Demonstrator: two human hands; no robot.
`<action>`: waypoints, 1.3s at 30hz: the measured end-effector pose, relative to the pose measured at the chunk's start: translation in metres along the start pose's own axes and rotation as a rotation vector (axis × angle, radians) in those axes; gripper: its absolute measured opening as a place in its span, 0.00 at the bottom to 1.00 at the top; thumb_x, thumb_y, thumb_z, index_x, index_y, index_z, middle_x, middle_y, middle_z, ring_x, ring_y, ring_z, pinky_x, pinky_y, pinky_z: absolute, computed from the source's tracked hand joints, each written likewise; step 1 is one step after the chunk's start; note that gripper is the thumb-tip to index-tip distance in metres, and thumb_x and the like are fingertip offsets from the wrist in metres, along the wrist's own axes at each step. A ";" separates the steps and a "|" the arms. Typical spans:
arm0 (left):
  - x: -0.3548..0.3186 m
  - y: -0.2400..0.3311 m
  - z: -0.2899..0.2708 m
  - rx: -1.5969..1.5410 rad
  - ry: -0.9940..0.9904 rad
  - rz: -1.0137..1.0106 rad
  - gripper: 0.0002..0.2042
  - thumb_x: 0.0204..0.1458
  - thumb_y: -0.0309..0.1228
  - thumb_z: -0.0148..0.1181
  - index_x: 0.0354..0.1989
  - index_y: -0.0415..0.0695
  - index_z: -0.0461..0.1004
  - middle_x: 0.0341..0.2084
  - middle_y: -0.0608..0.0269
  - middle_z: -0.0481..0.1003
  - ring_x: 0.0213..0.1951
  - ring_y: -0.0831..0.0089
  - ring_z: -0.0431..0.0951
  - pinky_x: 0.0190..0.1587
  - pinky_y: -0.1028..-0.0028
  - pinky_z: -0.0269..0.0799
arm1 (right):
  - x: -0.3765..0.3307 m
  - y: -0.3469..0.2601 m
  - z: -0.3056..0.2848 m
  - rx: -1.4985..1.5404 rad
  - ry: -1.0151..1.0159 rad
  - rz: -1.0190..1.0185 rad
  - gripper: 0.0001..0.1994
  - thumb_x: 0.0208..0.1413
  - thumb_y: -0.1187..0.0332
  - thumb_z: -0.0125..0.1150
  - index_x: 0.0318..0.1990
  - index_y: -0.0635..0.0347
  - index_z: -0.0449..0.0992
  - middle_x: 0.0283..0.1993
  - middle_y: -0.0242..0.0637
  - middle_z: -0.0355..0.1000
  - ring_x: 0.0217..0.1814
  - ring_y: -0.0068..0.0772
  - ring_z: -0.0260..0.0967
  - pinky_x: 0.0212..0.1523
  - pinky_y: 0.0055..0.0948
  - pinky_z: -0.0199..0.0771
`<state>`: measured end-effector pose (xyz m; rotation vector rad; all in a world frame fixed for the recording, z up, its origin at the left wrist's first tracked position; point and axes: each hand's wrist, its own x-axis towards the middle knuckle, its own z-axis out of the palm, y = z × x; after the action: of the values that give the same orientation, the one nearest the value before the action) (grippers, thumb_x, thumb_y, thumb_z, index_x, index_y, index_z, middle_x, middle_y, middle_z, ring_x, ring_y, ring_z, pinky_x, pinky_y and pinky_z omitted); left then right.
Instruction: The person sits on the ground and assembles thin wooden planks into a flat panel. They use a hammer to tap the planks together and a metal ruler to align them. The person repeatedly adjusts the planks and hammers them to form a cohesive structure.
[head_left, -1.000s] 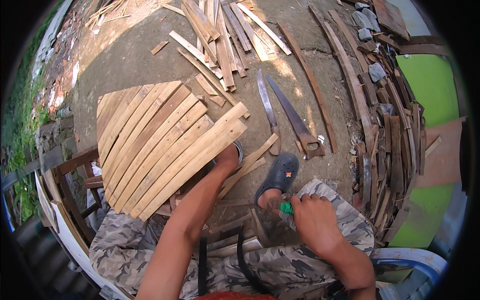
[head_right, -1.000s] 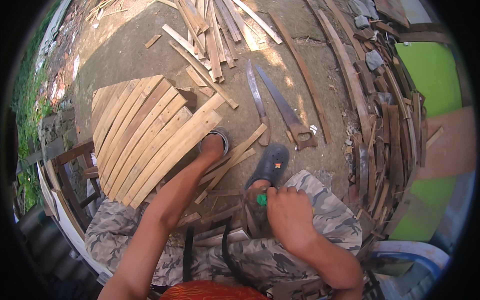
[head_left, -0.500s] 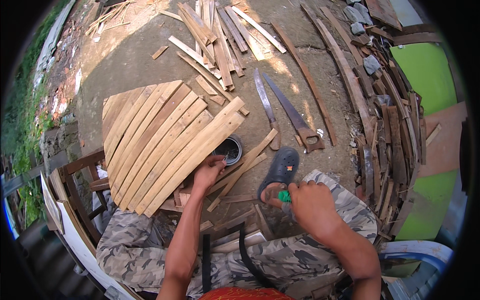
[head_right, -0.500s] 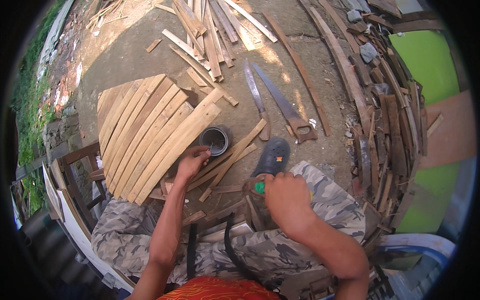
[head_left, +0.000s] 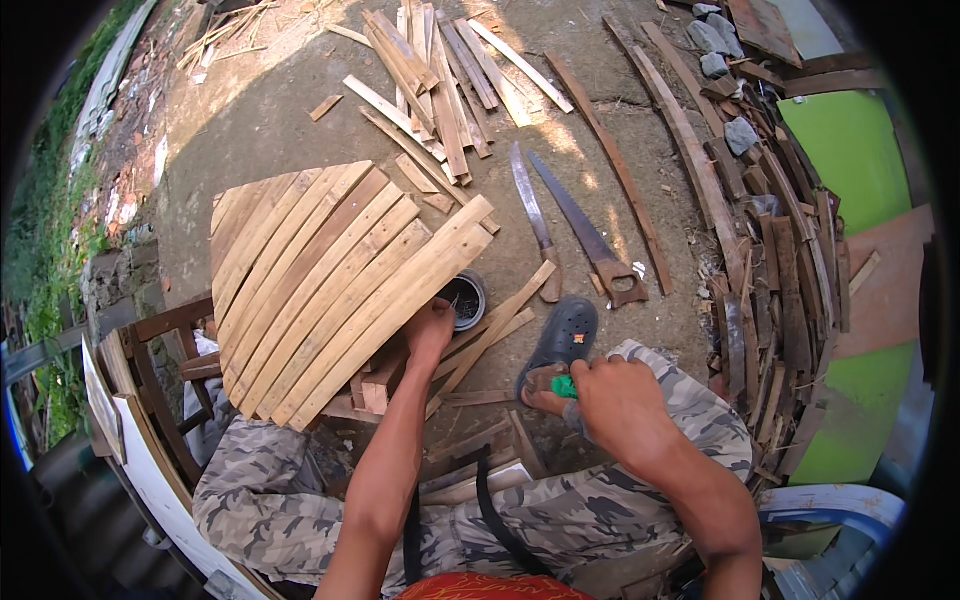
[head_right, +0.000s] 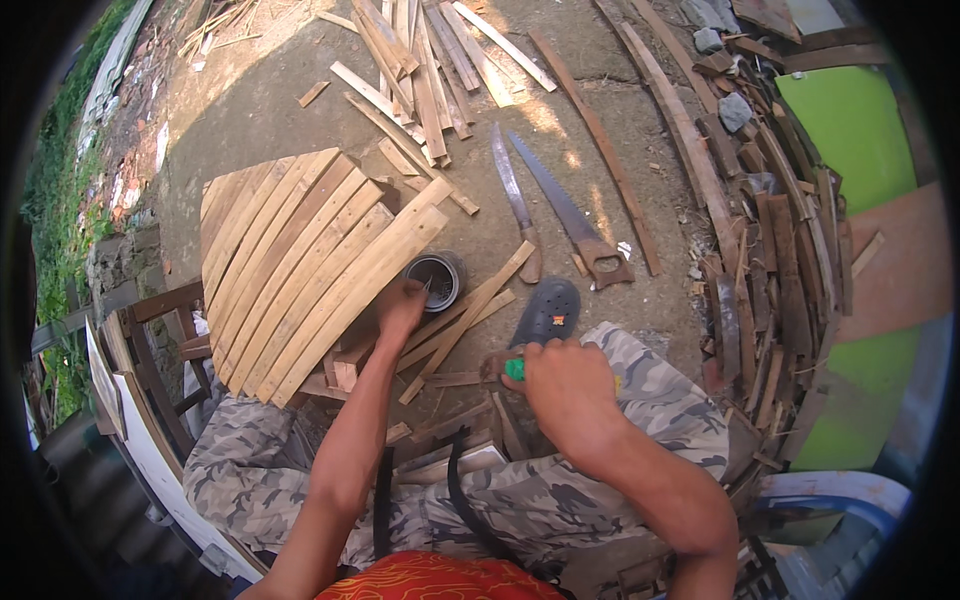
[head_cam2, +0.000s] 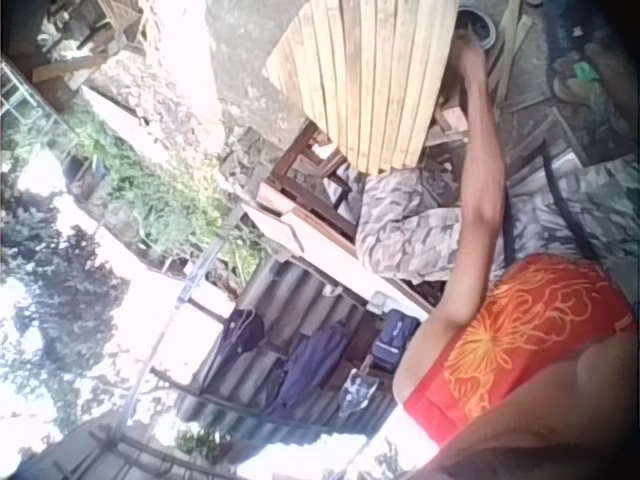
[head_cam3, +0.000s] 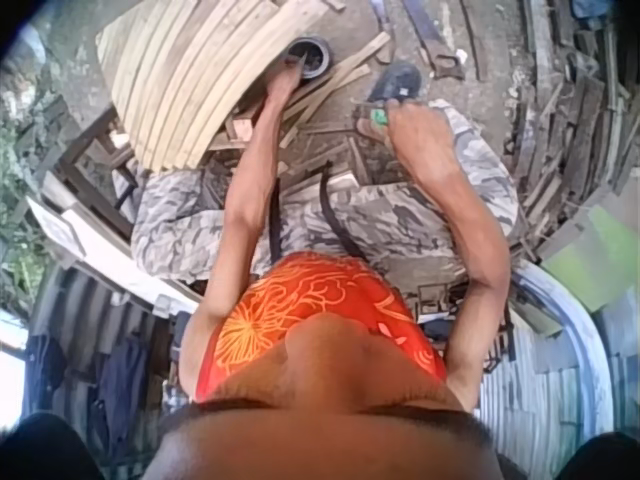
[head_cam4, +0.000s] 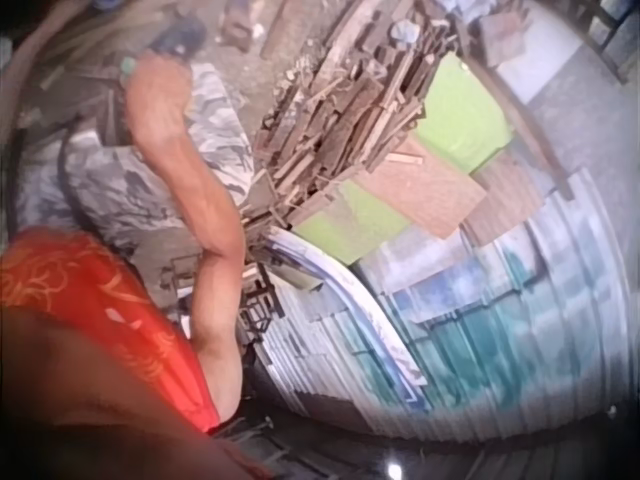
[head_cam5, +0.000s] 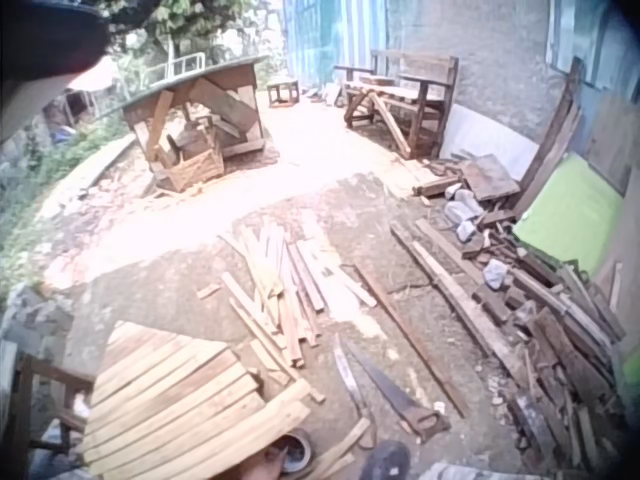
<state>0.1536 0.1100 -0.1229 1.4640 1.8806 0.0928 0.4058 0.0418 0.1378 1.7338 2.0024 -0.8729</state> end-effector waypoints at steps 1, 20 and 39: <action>0.004 0.000 0.004 0.039 0.003 0.001 0.13 0.51 0.36 0.66 0.41 0.42 0.84 0.27 0.55 0.83 0.29 0.69 0.85 0.39 0.67 0.78 | 0.000 0.000 0.000 -0.001 0.005 -0.003 0.21 0.63 0.48 0.59 0.38 0.60 0.79 0.32 0.42 0.79 0.38 0.42 0.79 0.38 0.40 0.76; -0.064 0.032 -0.035 -0.371 -0.219 -0.018 0.14 0.55 0.30 0.68 0.47 0.36 0.83 0.23 0.61 0.82 0.22 0.80 0.77 0.29 0.75 0.73 | -0.002 0.003 -0.001 -0.035 -0.039 0.022 0.15 0.59 0.54 0.63 0.38 0.59 0.81 0.33 0.40 0.80 0.40 0.41 0.81 0.39 0.38 0.79; -0.082 -0.048 -0.178 -0.456 0.531 0.517 0.06 0.57 0.28 0.65 0.40 0.40 0.81 0.33 0.56 0.81 0.36 0.65 0.81 0.41 0.69 0.75 | 0.091 -0.041 0.016 0.327 0.482 0.047 0.21 0.55 0.53 0.71 0.34 0.68 0.79 0.35 0.57 0.78 0.41 0.63 0.77 0.43 0.54 0.74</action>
<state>0.0169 0.0884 0.0242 1.6500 1.6459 1.1733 0.3461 0.0977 0.0779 2.3507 2.1855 -0.8666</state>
